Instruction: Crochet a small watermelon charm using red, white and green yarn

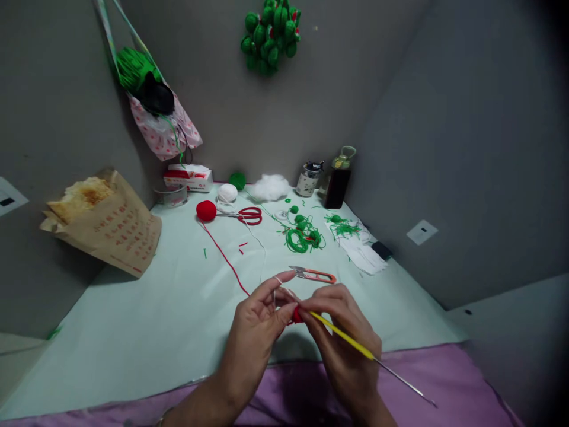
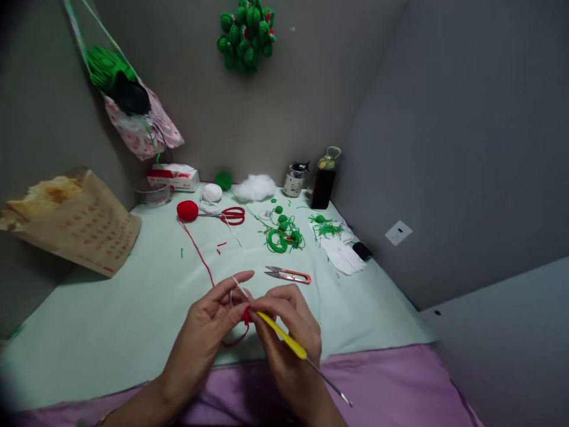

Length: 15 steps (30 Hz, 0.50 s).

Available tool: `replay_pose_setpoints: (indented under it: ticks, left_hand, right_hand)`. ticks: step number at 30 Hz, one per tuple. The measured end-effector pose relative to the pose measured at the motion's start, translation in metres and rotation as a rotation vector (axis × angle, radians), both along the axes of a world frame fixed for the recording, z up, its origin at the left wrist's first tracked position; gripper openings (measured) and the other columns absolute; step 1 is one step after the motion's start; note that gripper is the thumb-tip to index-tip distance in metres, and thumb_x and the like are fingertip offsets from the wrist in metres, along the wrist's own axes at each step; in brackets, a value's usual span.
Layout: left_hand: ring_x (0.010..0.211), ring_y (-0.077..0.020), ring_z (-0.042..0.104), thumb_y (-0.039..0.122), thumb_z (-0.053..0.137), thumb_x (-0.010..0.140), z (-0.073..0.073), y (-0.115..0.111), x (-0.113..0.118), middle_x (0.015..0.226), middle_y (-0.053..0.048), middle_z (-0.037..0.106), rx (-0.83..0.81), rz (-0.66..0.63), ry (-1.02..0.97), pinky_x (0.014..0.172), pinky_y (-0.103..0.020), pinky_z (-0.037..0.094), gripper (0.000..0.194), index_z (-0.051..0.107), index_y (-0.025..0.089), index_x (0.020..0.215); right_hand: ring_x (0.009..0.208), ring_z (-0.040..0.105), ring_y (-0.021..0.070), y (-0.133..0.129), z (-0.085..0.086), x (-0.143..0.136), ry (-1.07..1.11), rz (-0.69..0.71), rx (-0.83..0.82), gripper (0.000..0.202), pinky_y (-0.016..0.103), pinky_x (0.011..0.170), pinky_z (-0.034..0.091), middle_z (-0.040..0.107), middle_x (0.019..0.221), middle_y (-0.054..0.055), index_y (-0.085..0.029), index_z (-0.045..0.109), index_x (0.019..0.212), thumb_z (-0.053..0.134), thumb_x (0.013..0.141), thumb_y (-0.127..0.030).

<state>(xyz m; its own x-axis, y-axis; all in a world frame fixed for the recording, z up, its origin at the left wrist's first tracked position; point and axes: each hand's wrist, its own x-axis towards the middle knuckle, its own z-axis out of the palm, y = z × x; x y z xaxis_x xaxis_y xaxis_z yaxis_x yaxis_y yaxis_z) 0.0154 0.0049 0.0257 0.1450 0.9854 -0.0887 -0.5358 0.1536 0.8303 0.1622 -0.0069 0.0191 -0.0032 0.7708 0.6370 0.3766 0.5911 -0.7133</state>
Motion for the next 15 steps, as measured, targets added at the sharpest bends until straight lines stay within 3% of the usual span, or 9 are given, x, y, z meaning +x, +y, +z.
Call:
replay_pose_setpoints:
  ticks: [6,9,11,15]
  left_hand:
    - [0.074,-0.0136,0.060,0.035,0.087,0.081,0.007,-0.008,-0.010,0.085,-0.001,0.072,0.002,-0.108,0.087,0.059,-0.022,0.042,0.045,0.078,0.028,0.125]
    - [0.074,-0.0135,0.061,0.032,0.091,0.077,0.007,-0.007,-0.011,0.082,0.000,0.072,-0.015,-0.131,0.067,0.060,-0.022,0.043,0.047,0.080,0.029,0.122]
    - [0.075,-0.0133,0.064,0.032,0.090,0.078,0.006,-0.005,-0.011,0.079,0.001,0.072,-0.020,-0.143,0.029,0.068,-0.023,0.048,0.045,0.080,0.028,0.122]
    - [0.077,-0.0128,0.067,0.028,0.087,0.081,0.004,-0.001,-0.012,0.082,0.001,0.073,-0.007,-0.147,0.015,0.079,-0.025,0.052,0.044,0.078,0.027,0.125]
  right_hand:
    - [0.073,0.067,0.0173,-0.011,-0.010,-0.001,-0.123,-0.175,0.217,0.040,0.029,0.061,0.055,0.066,0.088,0.003,-0.035,0.077,0.118,0.068,0.092,-0.006]
    - [0.073,0.066,0.0169,-0.011,-0.009,0.000,-0.065,-0.057,0.192,0.041,0.028,0.062,0.056,0.064,0.087,0.003,-0.034,0.077,0.117,0.066,0.092,-0.003]
    - [0.075,0.066,0.0169,-0.009,-0.006,0.002,0.009,0.053,0.088,0.037,0.028,0.065,0.058,0.062,0.087,0.003,-0.032,0.076,0.114,0.064,0.094,-0.003]
    - [0.084,0.066,0.0179,-0.005,0.001,0.008,0.128,0.210,-0.105,0.017,0.029,0.073,0.058,0.062,0.092,0.004,-0.029,0.074,0.107,0.062,0.100,-0.018]
